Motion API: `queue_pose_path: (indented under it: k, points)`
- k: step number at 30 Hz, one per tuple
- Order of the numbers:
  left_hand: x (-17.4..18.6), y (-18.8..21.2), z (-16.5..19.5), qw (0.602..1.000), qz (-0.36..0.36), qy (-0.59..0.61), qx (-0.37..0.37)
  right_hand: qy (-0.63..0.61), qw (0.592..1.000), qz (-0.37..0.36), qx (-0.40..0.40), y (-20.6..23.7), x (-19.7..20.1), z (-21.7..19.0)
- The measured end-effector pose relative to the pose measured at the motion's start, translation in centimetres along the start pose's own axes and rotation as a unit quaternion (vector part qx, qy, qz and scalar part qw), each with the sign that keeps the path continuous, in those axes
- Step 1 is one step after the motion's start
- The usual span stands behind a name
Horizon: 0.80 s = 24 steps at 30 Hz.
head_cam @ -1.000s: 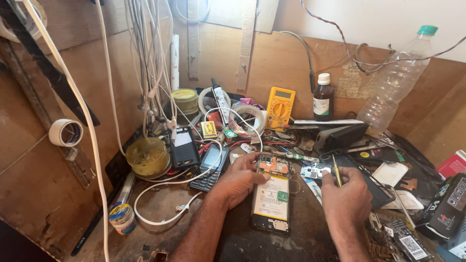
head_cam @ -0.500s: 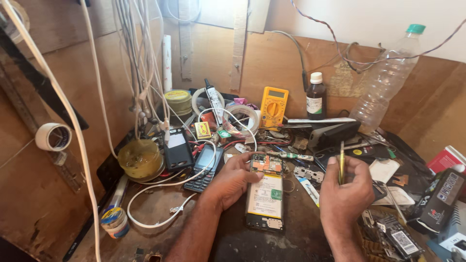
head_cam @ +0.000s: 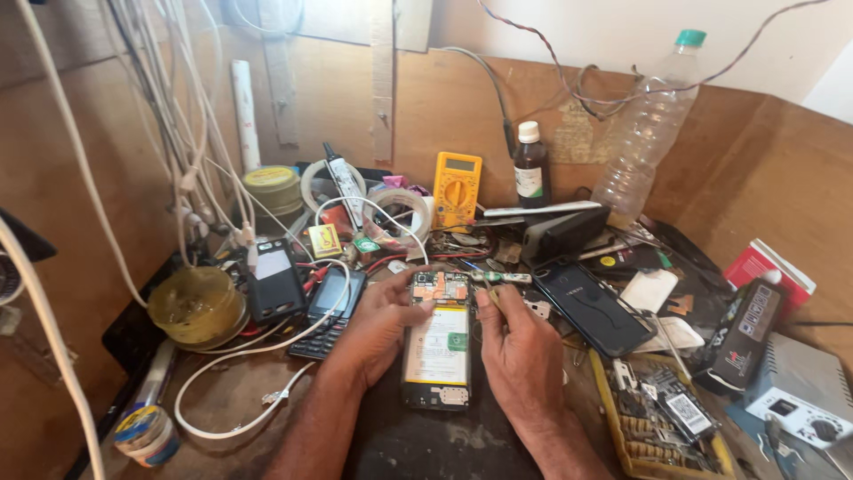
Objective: The person uses a small screwdriver to remove screws from a disassembled mobile phone and then uses tweezers to adjust internal components. The person continues to manipulate the phone's internal parts with both hands.
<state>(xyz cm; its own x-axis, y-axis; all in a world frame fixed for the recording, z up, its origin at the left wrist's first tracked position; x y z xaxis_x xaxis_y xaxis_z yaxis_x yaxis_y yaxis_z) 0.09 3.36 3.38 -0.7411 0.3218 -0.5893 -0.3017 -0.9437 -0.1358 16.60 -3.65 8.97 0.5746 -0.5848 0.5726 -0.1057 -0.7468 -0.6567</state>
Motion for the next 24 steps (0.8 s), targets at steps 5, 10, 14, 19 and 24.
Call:
queue_pose_path:
  k: [5,10,14,19,24]
  points:
    - [0.2,-0.2,-0.3,0.999,0.029,-0.006,0.021,0.013,1.0,-0.02,0.007,-0.1,-0.4,-0.1]
    - [0.3,-0.2,-0.4,0.999,0.032,-0.015,0.026,0.007,0.999,-0.018,0.026,0.0,-0.5,-0.1]
    - [0.6,-0.2,-0.6,0.996,0.075,-0.014,0.043,-0.003,0.999,-0.03,0.016,0.1,-0.8,0.5]
    - [0.2,0.0,-0.4,0.996,0.06,-0.033,0.049,-0.021,0.998,-0.03,-0.054,-0.1,-1.7,2.4]
    - [-0.2,0.2,-0.3,0.997,0.047,-0.035,0.054,-0.074,0.995,0.011,-0.064,-0.2,-1.1,3.0]
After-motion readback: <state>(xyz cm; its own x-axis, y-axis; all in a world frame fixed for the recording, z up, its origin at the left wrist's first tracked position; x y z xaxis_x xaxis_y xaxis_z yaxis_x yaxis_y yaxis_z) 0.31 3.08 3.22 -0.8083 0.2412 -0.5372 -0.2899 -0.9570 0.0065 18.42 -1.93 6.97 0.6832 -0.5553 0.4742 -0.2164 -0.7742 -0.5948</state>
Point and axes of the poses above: each hand's wrist, its own y-axis away from the middle knuckle, its own x-axis out of the back of the hand, z = x × y, the point moved 5 cm from there along -y, towards the middle knuckle, and after that the axes turned 6 degrees about y, right-handed, at the moved point
